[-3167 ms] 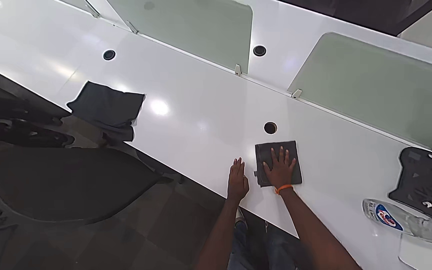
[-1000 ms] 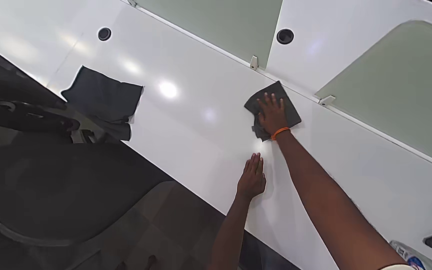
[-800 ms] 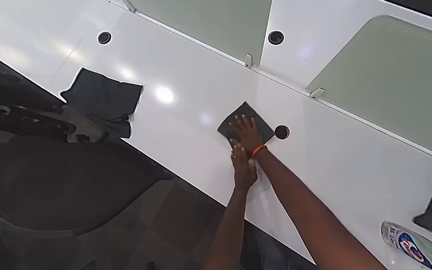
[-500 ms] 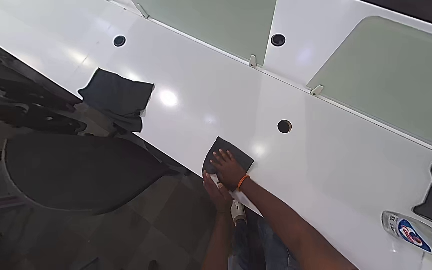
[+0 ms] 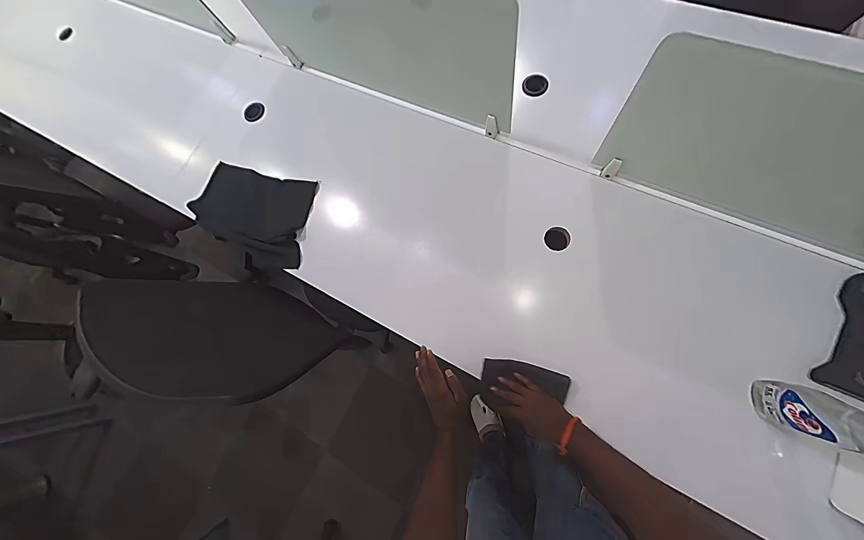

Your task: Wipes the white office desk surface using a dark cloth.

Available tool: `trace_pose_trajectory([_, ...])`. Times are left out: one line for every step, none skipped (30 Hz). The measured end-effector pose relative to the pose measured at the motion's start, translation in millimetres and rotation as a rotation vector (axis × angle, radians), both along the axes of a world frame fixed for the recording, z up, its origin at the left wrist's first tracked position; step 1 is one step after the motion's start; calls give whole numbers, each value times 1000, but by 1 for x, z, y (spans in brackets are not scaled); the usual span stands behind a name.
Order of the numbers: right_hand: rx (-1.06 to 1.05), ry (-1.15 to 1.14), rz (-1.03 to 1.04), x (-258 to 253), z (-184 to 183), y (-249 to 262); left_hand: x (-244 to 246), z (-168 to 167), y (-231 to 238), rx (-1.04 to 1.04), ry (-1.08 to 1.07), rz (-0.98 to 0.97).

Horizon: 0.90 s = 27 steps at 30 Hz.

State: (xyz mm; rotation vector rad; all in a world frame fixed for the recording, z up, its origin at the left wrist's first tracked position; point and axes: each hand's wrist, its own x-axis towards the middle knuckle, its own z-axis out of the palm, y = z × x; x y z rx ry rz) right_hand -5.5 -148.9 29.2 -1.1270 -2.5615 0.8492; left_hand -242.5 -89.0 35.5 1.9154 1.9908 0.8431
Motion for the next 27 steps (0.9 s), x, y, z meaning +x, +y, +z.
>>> trace_pose_trajectory([3,10,-57,20,1,-20,3,-3,0,-4,12,-34])
trace_pose_trajectory([13,-2,-124,39,2,-41,6,-5,1,-11,21,-66])
trace_pose_trajectory([40,-33,-200,58,1,-62,10,-6,2,-20,28,-95])
trace_pose_trajectory([51,-68,-279,77,2,-83,15,-6,3,-33,37,-125])
trace_pose_trajectory([52,-103,-346,93,2,-102,18,-7,3,-48,44,-158])
trace_pose_trajectory([59,-146,-401,108,2,-120,23,-9,6,-59,48,-192])
trace_pose_trajectory([67,-182,-450,119,0,-135,26,-10,8,-69,55,-225])
trace_pose_trajectory([78,-209,-502,126,-3,-147,29,-10,12,-76,65,-257])
trace_pose_trajectory([89,-231,-554,129,-5,-153,34,-10,17,-86,80,-287])
trace_pose_trajectory([98,-249,-613,126,-5,-156,40,-10,23,-93,94,-320])
trace_pose_trajectory([99,-263,-683,117,-4,-154,45,-12,29,-99,108,-352])
trace_pose_trajectory([85,-299,-760,107,-2,-147,51,-14,37,-100,124,-382])
trace_pose_trajectory([50,-348,-838,95,-1,-136,58,-16,48,-96,140,-412])
trace_pose_trajectory([19,-394,-914,83,-1,-123,65,-18,57,-88,160,-443])
trace_pose_trajectory([-25,-462,-971,72,0,-109,71,-19,64,-86,179,-474])
trace_pose_trajectory([-43,-529,-1021,68,-1,-87,80,-21,76,-82,197,-501])
trace_pose_trajectory([-47,-563,-1063,66,-2,-64,87,-22,88,-82,215,-525])
trace_pose_trajectory([-47,-577,-1096,65,-3,-45,93,-23,96,-88,233,-542])
trace_pose_trajectory([-38,-581,-1120,69,-3,-25,100,-24,107,-92,245,-552])
trace_pose_trajectory([-30,-582,-1139,73,-1,-6,106,-25,116,-103,255,-558])
trace_pose_trajectory([-25,-583,-1155,77,0,11,112,-26,125,-115,271,-563])
trace_pose_trajectory([-19,-589,-1169,83,0,29,117,-27,133,-131,289,-563])
trace_pose_trajectory([-11,-594,-1183,89,0,46,121,-28,139,-151,312,-565])
trace_pose_trajectory([3,-598,-1198,96,-1,64,124,-29,144,-173,336,-567])
trace_pose_trajectory([13,-603,-1211,104,-1,84,127,-31,147,-182,355,-565])
trace_pose_trajectory([17,-603,-1222,111,-2,105,127,-32,149,-179,369,-560])
trace_pose_trajectory([13,-602,-1233,118,-3,124,126,-33,148,-178,380,-560])
